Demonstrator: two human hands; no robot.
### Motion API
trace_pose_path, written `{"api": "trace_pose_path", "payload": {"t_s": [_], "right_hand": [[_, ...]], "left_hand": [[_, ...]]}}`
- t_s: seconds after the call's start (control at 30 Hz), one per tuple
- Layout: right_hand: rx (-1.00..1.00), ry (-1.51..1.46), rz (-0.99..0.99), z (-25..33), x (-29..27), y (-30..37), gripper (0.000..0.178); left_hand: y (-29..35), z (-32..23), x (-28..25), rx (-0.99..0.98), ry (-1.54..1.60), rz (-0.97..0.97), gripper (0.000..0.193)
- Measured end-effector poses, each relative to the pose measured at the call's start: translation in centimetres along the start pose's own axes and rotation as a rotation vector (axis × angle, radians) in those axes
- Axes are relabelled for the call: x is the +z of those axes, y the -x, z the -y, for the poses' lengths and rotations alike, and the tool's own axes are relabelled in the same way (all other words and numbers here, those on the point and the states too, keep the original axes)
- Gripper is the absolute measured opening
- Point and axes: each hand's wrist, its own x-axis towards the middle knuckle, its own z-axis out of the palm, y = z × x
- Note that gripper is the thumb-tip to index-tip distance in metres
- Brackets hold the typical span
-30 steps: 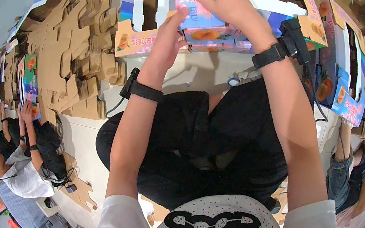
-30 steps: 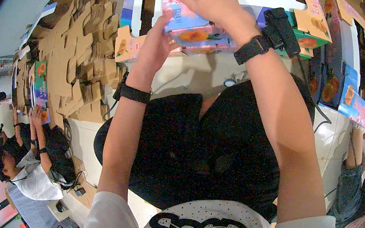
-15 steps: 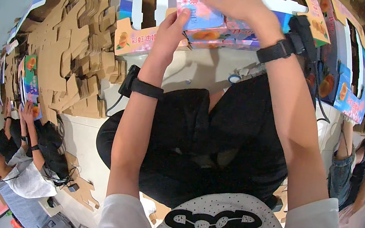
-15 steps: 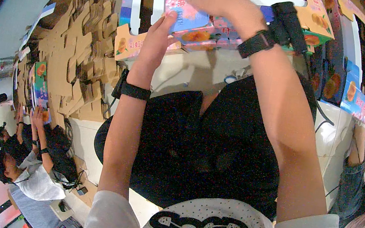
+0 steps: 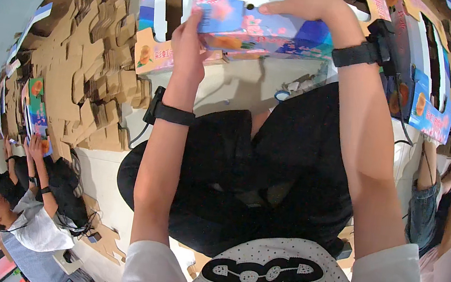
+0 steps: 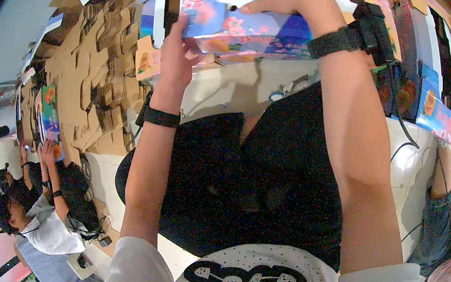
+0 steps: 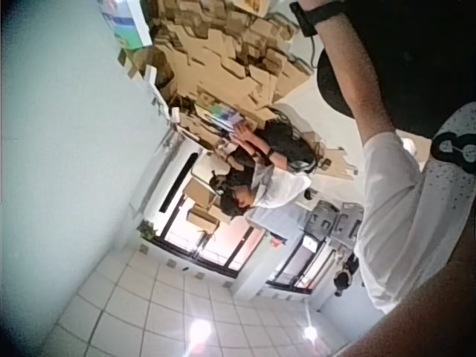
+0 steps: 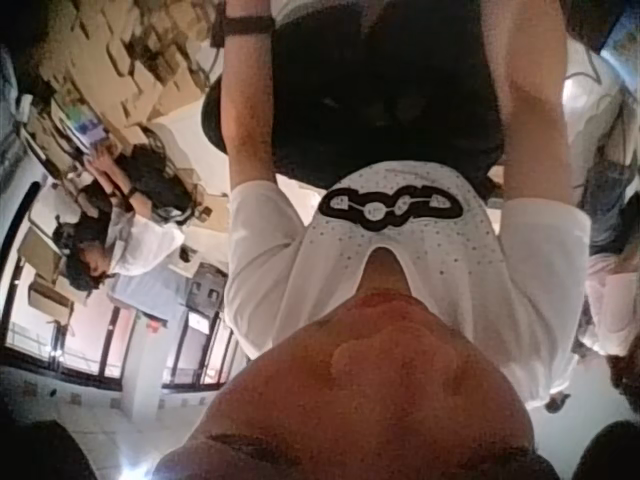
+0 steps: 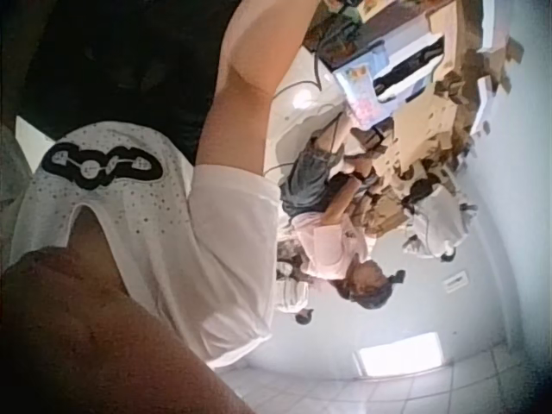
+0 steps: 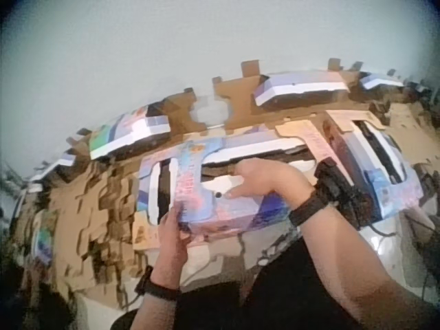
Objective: Manually fold and assemble cardboard fruit boxes from flat sheets.
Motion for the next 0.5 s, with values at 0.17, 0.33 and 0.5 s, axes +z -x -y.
{"api": "trace_pose_path", "payload": {"t_s": [0.17,0.33,0.5], "right_hand": [[0.099,0.096,-0.337,3.5,2.6,-2.1,0.051],[-0.015,0.009,-0.575,5.0,6.0,-4.5,0.040],[-0.196,0.042,-0.426,6.0,3.3,-3.0,0.044]], "left_hand": [[2.9,-0.6,1.7,-0.120,0.227,-0.121,0.091],[5.5,1.2,5.4,-0.234,0.160,0.233,0.085],[5.6,2.8,5.5,-0.237,0.158,0.282,0.064]]}}
